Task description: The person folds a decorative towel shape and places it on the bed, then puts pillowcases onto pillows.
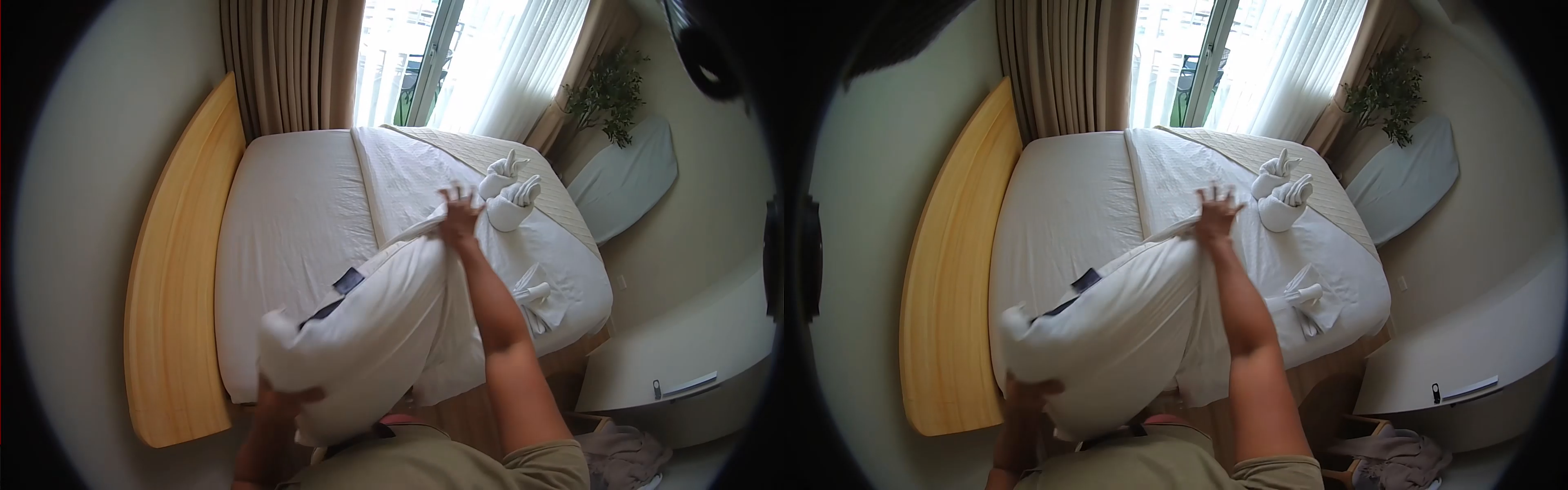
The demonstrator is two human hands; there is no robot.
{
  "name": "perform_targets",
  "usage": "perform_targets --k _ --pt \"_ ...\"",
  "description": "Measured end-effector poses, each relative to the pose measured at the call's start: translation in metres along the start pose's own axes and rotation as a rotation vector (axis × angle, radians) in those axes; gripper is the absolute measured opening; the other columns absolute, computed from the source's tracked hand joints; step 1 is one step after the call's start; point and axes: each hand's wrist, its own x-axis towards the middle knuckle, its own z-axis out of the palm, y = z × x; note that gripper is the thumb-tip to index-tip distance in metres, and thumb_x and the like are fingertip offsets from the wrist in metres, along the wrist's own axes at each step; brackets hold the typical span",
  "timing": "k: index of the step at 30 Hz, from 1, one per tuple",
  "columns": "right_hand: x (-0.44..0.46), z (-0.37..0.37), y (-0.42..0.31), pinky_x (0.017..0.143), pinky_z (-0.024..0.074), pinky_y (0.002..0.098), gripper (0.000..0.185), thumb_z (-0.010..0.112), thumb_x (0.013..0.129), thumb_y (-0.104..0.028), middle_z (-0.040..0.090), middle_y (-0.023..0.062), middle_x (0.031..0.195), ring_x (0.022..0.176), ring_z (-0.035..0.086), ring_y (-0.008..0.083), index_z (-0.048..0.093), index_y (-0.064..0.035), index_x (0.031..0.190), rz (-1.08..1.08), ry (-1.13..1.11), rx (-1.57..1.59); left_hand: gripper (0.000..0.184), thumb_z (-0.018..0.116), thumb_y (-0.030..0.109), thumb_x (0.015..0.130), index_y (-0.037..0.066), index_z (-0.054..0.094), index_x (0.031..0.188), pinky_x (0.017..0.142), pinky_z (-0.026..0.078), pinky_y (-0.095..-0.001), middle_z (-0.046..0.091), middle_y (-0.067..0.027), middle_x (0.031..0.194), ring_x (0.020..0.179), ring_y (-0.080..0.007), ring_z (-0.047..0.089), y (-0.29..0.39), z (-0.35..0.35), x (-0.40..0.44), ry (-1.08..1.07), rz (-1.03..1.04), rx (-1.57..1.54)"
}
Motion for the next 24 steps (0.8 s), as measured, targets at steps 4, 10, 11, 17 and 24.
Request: perform_targets --k 4,10,11,17,24 --pt "-0.032 -0.017 0.107 0.092 0.0402 0.0471 0.049 0.068 0.069 -0.021 0.051 0.0112 0.119 0.114 0.047 0.0329 0.052 -0.013 0.115 0.355 0.535 0.657 0.021 0.066 0.011 0.054 0.006 0.059 0.074 0.069 0.043 -0.0327 0.058 -0.0054 0.071 0.069 -0.0217 0.057 0.031 -0.08 -0.01 -0.559 0.226 0.555" --pt "-0.271 0.104 0.081 0.092 0.0397 0.0421 0.072 0.075 0.063 -0.021 0.048 0.0144 0.118 0.108 0.047 0.0357 0.041 -0.0051 0.124 0.472 -0.011 0.353 0.022 0.071 0.01 0.058 0.007 0.062 0.077 0.071 0.044 -0.0314 0.061 -0.0063 0.072 0.067 -0.0239 0.057 -0.08 -0.178 -0.013 -1.003 -0.064 1.269" --pt "-0.302 0.129 0.073 0.092 0.0394 0.0435 0.075 0.075 0.062 -0.02 0.047 0.0154 0.119 0.109 0.045 0.0359 0.039 -0.0044 0.126 0.61 -0.164 0.45 0.022 0.071 0.01 0.058 0.007 0.062 0.077 0.071 0.044 -0.0314 0.061 -0.0063 0.072 0.067 -0.0239 0.057 -0.1 -0.185 -0.003 -1.005 -0.082 1.26" --pt "-0.282 0.085 -0.005 0.101 0.0282 0.0501 0.065 0.067 0.068 -0.013 0.042 0.0179 0.127 0.124 0.034 0.0387 0.04 -0.0034 0.125 0.299 0.094 0.279 0.045 0.068 0.041 0.076 0.001 0.06 0.095 0.077 0.046 -0.0371 0.063 -0.0127 0.09 0.083 -0.0276 0.059 -0.137 -0.142 0.141 -0.061 0.723 1.454" --pt "-0.195 0.064 -0.132 0.108 0.0061 0.062 0.059 0.069 0.066 -0.02 0.026 0.0041 0.147 0.14 0.011 0.0263 0.051 -0.0187 0.123 -0.692 -0.27 0.405 0.08 0.064 0.069 0.063 0.004 0.06 0.109 0.082 0.047 -0.0359 0.065 -0.0168 0.101 0.096 -0.029 0.062 -0.236 -0.108 0.21 -0.41 -0.066 1.232"
